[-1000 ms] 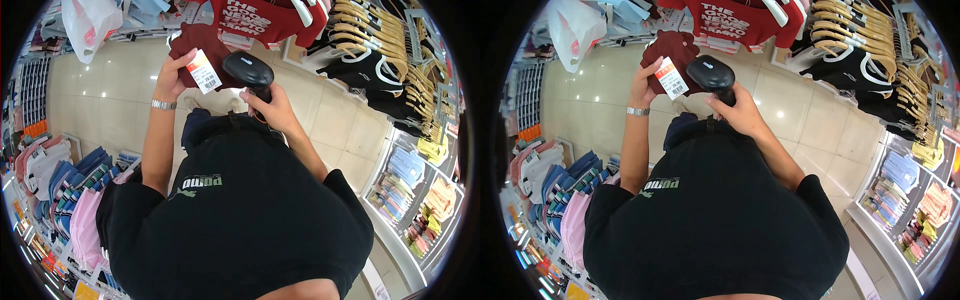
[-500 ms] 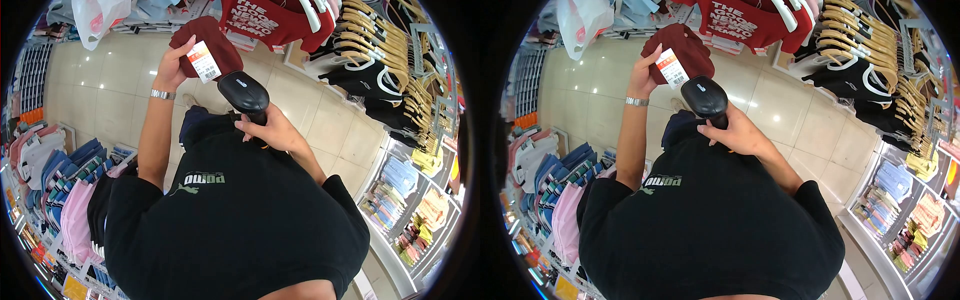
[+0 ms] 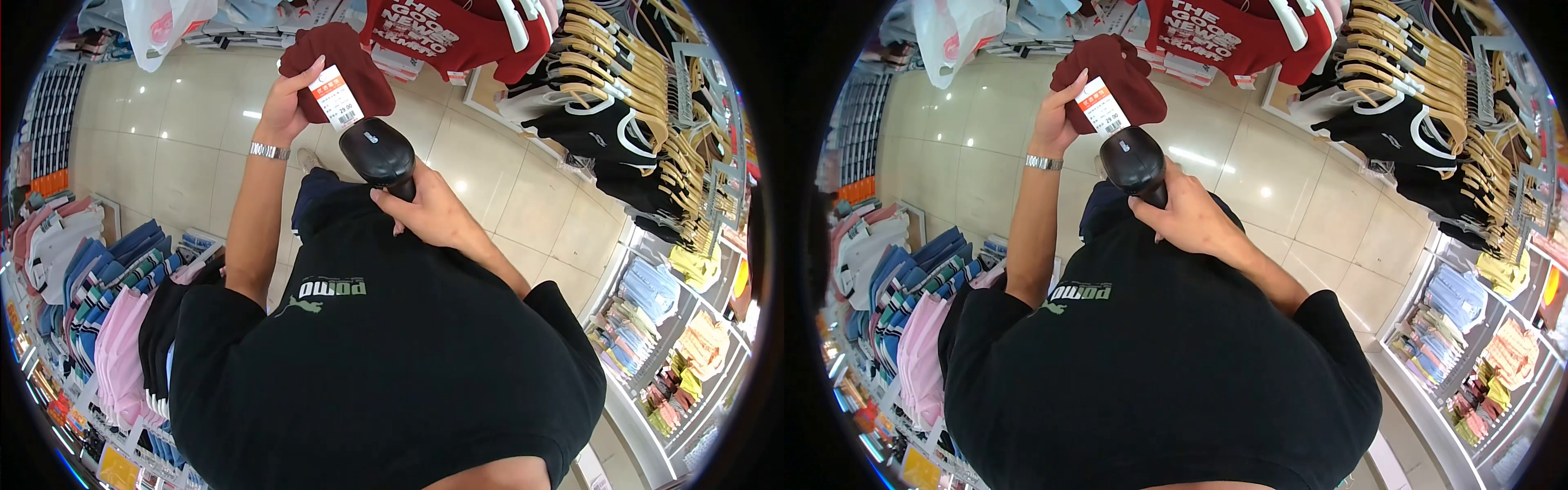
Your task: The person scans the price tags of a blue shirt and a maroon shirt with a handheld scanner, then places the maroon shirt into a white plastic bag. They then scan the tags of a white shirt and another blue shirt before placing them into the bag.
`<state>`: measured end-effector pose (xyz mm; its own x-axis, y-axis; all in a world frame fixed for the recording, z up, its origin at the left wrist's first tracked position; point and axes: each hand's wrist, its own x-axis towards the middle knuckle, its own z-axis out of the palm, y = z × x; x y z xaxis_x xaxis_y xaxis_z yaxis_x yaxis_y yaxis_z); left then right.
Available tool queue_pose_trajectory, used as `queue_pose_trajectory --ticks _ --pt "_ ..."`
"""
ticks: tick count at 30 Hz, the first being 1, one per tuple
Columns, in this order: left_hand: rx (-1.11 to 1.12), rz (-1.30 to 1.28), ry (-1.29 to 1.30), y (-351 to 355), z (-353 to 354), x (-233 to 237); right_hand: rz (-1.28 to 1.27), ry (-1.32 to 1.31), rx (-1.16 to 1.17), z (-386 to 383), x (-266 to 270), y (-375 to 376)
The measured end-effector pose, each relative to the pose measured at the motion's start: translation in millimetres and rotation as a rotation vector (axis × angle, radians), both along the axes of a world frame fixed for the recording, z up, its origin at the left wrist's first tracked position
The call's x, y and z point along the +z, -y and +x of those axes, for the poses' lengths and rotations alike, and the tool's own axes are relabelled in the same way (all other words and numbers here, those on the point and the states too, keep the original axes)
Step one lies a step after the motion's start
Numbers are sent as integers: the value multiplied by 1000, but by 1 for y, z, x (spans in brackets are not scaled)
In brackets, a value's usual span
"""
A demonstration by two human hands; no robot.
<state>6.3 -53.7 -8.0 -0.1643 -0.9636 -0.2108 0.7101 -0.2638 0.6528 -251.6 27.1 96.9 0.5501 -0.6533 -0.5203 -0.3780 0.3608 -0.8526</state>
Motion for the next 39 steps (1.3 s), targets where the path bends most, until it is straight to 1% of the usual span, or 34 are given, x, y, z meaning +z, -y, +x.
queue_pose_trajectory --ticks 6,9,12,14,16,18,19,20,21,22,24,26,27,29,30,31,33,34,35,36,37,39 --pt "12 17 1 -3 2 -2 18 -13 -14 2 -2 0" --pt "16 30 -9 -7 0 0 32 -72 16 3 12 5" --pt "30 51 10 -8 -1 -3 36 -78 27 3 12 5" --pt "38 59 13 -7 -1 -3 27 -64 16 2 9 4" --pt "42 61 -3 -9 -6 7 -2 -13 -15 1 -1 3" --pt "44 73 68 -11 -11 17 -51 76 -66 -4 -10 5" --pt "48 77 105 -12 -10 21 -14 53 -98 -7 -6 11" --pt "22 42 228 -13 -7 22 24 32 -129 -10 0 19" --pt "-7 45 391 -18 -6 30 -39 264 -203 -18 -29 19" --pt "-33 47 555 -23 -4 41 -92 243 -155 -29 -37 31" --pt "-178 -38 789 -36 3 63 -339 376 -199 -31 -36 49" --pt "-353 -159 1006 -42 17 88 -232 528 -141 -36 -56 75" --pt "-380 -208 1025 -42 25 101 -195 652 -91 -24 -47 88" --pt "-437 -282 1052 -53 36 123 -243 665 79 -7 -51 112" --pt "-424 -329 1070 -56 43 133 -285 670 158 6 -51 121" --pt "-414 -373 1085 -60 52 143 -265 705 244 20 -50 127" --pt "-387 -423 1083 -71 69 152 -123 814 306 53 -49 131" --pt "-355 -505 1077 -70 77 157 -57 872 350 69 -47 134" --pt "-328 -584 1069 -69 84 164 14 962 307 84 -44 131" --pt "-305 -661 1057 -70 91 169 84 971 262 89 -50 131" --pt "-233 -632 1047 -72 95 167 152 978 214 95 -53 130" --pt "-89 -587 1021 -73 102 156 165 1100 78 112 -51 126"
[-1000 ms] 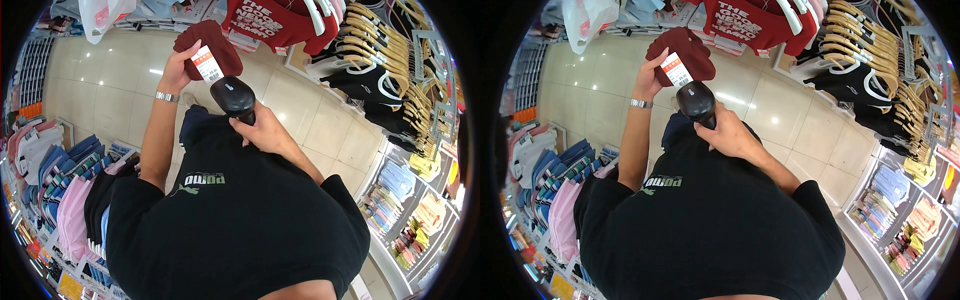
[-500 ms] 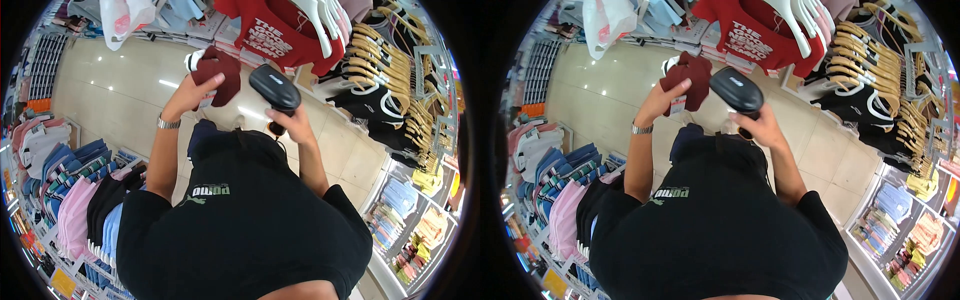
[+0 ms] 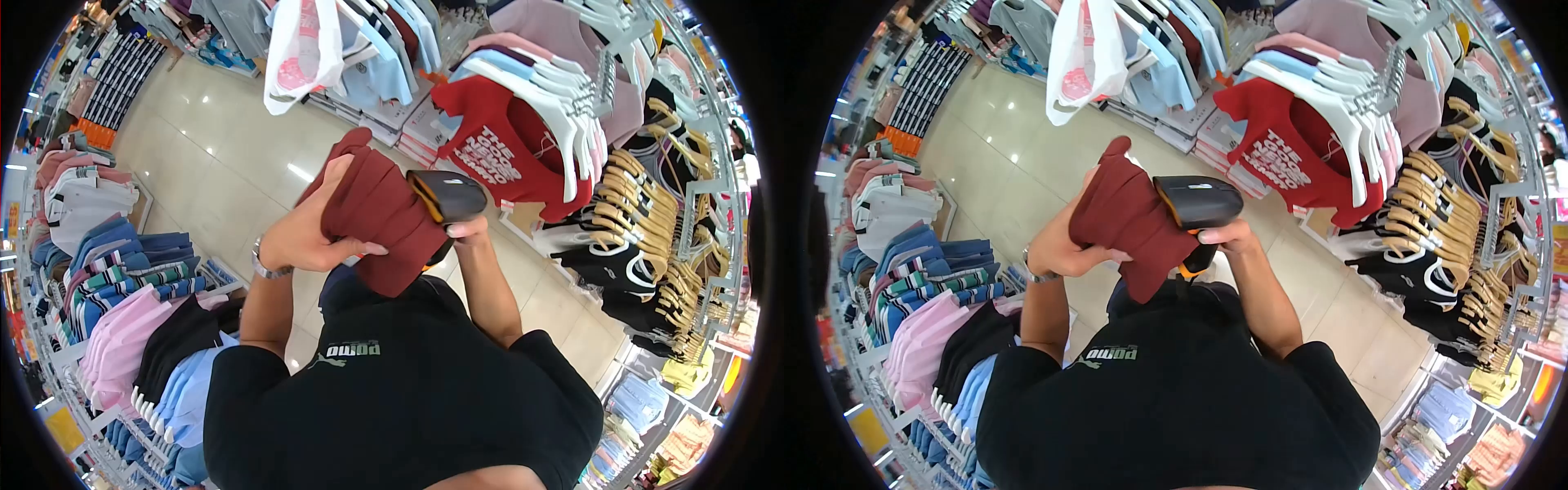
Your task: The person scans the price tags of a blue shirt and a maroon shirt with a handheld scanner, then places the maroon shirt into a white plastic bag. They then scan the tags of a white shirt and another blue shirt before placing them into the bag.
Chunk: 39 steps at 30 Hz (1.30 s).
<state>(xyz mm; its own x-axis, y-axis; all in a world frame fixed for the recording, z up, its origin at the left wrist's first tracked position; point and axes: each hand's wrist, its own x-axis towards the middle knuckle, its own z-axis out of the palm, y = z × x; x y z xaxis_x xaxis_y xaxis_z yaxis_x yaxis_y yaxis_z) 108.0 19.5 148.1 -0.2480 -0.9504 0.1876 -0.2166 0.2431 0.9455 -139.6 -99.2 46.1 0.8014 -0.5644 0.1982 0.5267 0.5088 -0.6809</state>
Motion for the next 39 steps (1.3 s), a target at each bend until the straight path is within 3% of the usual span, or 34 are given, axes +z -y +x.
queue_pose_trajectory --ticks 5,7,8,10,12,15,18,19,20,21,25,28,32,35,39 --pt "488 -299 83 17 15 -29 21 271 -87 50 25 3" --pt "654 -539 307 28 20 -12 46 223 -92 64 36 4" --pt "778 -547 160 32 22 -11 50 194 -103 72 40 6" --pt "716 -117 -201 31 39 -11 46 225 -55 98 61 11" --pt "578 237 -383 27 61 -18 77 162 -80 127 78 10" --pt "401 153 -660 35 93 -62 86 -57 -160 152 64 22" --pt "466 181 -419 61 139 -78 -105 -361 -277 168 64 43" --pt "474 265 -517 69 148 -71 -241 -494 -346 174 71 51" --pt "430 304 -564 79 160 -66 -243 -381 -492 188 72 56" --pt "386 350 -612 87 169 -62 -278 -385 -483 189 62 73" --pt "316 442 -624 124 183 -44 -14 -505 -448 202 52 93" --pt "262 588 -683 146 192 -52 259 -400 -361 219 36 101" --pt "73 669 -968 158 202 -68 354 -369 -155 227 14 118" --pt "102 766 -950 156 205 -70 396 -445 -222 229 7 117" --pt "90 688 -639 162 213 -84 478 -366 -254 239 -11 115"
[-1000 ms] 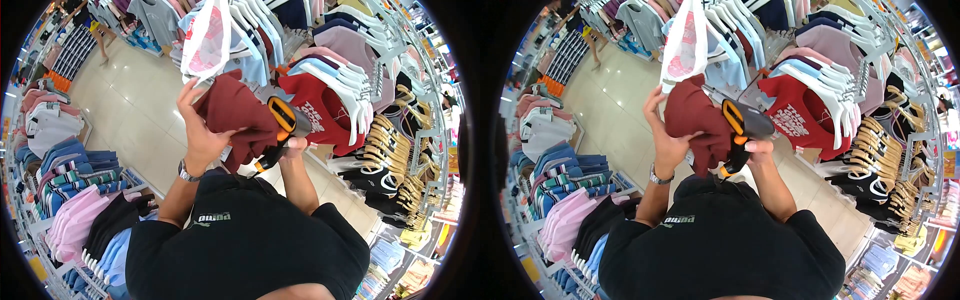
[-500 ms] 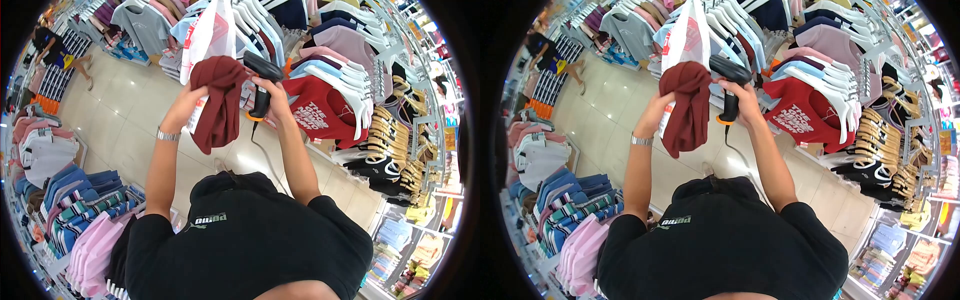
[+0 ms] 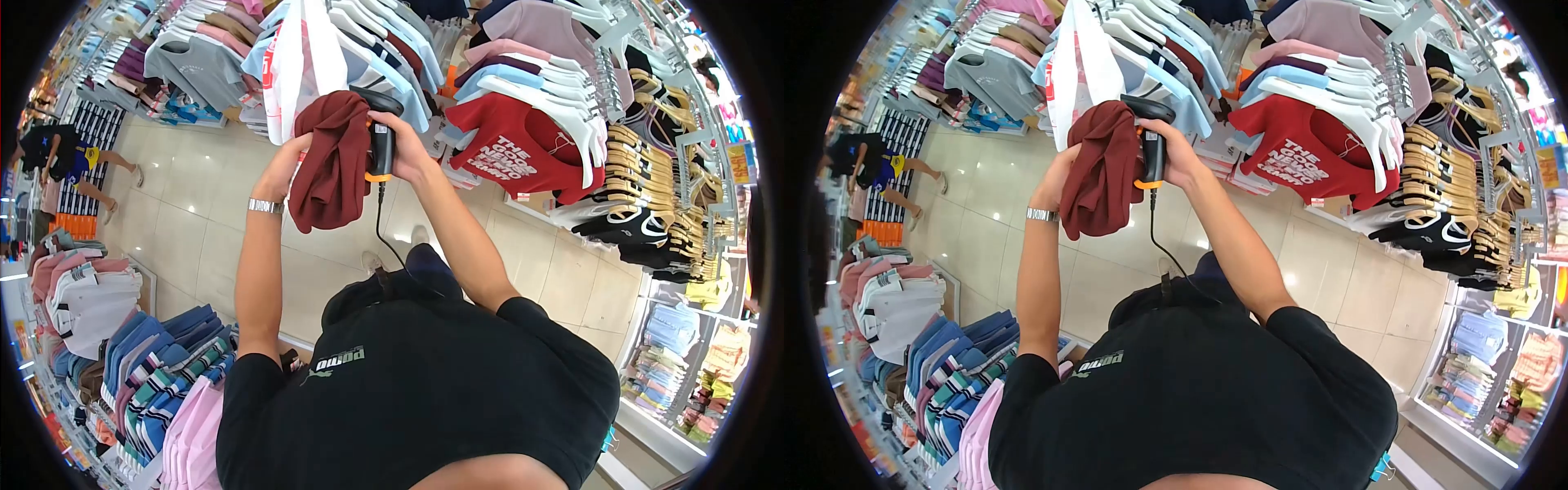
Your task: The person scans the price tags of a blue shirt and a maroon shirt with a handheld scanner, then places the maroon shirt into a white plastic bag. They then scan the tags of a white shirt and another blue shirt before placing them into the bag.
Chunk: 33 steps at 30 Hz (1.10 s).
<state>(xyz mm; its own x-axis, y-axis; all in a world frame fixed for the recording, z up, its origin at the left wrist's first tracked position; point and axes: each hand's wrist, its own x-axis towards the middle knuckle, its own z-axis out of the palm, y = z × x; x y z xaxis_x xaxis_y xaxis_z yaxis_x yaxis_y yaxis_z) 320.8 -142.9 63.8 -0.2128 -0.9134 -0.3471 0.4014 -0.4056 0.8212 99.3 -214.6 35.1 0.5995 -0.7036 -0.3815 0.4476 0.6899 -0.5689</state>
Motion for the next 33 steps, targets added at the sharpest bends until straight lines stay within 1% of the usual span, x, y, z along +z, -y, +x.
queue_pose_trajectory --ticks 1,3,4,5,6,8,9,11,12,14,17,18,19,23,26,27,29,30,32,33 --pt "-1 39 -66 0 -2 2 20 47 -19 1 6 -4" --pt "1 115 -192 -1 -5 13 -15 158 -25 3 -8 3" --pt "-12 136 -189 0 -6 14 -36 217 -27 4 -14 11" --pt "-25 166 -186 -2 -5 15 -39 200 24 1 -20 17" --pt "-38 195 -183 -4 -4 14 -25 227 7 3 -19 16" --pt "-81 210 -31 -4 0 13 -8 275 -23 10 -13 19" --pt "-101 214 42 -3 0 14 -75 315 15 9 -15 23" --pt "-136 180 180 0 -1 18 -80 296 2 7 -22 24" --pt "-153 164 249 2 -1 19 -82 287 -3 8 -15 21" --pt "-156 208 207 7 2 12 -98 256 48 2 -12 21" --pt "-96 237 122 5 -7 23 -92 200 83 -1 -18 24" --pt "-64 236 91 5 -13 34 -89 181 89 0 -21 27" --pt "-21 222 118 4 -20 46 -82 162 82 0 -23 30" --pt "-19 -96 415 3 -9 18 -61 114 60 1 -36 42" --pt "24 -245 647 0 -6 6 -100 84 14 2 -37 47" --pt "19 -275 678 -1 -6 6 -120 70 -7 3 -37 47" --pt "27 -246 505 0 -7 3 -139 21 -46 7 -39 46" --pt "40 -190 302 4 -7 2 -153 -2 -65 10 -39 48" --pt "58 -101 138 6 -8 4 -160 -44 -79 11 -39 50" --pt "65 -69 178 6 -13 14 -165 -65 -85 12 -40 51"
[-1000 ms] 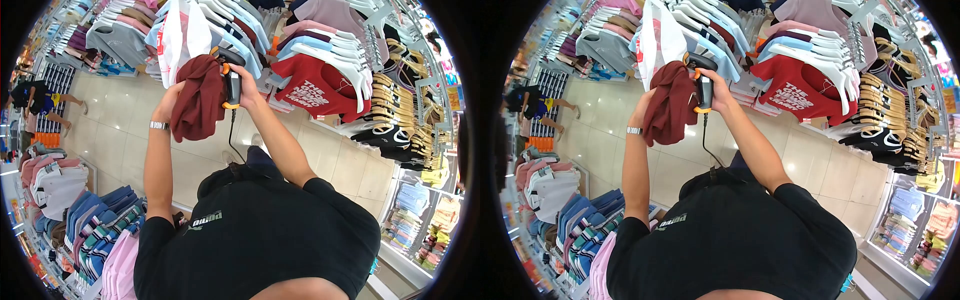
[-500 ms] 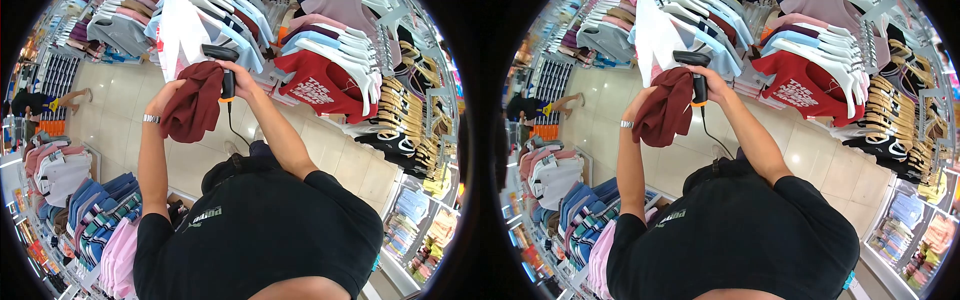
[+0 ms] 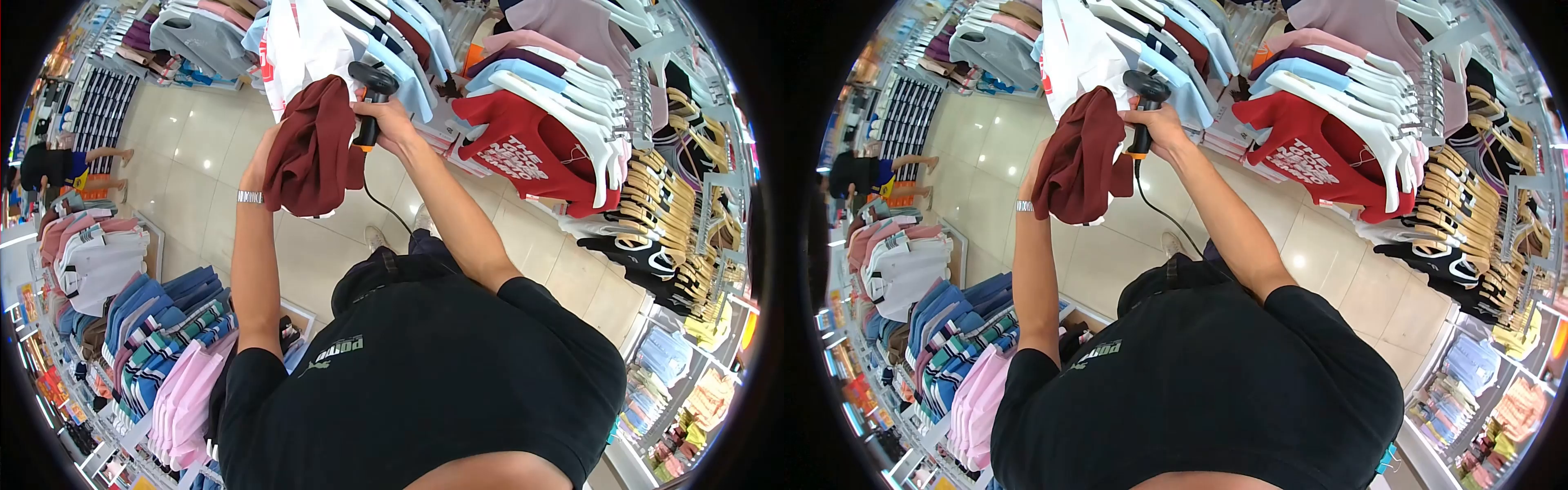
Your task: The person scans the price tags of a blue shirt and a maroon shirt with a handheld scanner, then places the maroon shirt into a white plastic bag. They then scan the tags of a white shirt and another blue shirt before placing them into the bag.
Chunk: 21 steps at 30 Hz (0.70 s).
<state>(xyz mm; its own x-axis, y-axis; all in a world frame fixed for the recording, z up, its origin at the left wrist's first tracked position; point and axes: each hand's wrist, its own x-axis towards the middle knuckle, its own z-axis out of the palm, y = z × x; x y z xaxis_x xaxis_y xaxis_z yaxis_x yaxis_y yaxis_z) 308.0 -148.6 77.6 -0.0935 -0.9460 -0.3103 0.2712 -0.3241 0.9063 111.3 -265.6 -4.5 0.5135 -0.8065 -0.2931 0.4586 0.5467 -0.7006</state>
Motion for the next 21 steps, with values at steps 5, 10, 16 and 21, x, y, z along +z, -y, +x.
queue_pose_trajectory --ticks 5,10,16,21 --pt "97 194 -116 5 -9 -1 -55 -87 5 -2 2 6" --pt "2 226 278 10 -27 14 -173 -357 -5 -1 15 2" --pt "-143 218 488 15 -34 23 -319 -498 29 2 28 13" --pt "34 113 267 23 -18 4 -344 -532 18 9 0 33"
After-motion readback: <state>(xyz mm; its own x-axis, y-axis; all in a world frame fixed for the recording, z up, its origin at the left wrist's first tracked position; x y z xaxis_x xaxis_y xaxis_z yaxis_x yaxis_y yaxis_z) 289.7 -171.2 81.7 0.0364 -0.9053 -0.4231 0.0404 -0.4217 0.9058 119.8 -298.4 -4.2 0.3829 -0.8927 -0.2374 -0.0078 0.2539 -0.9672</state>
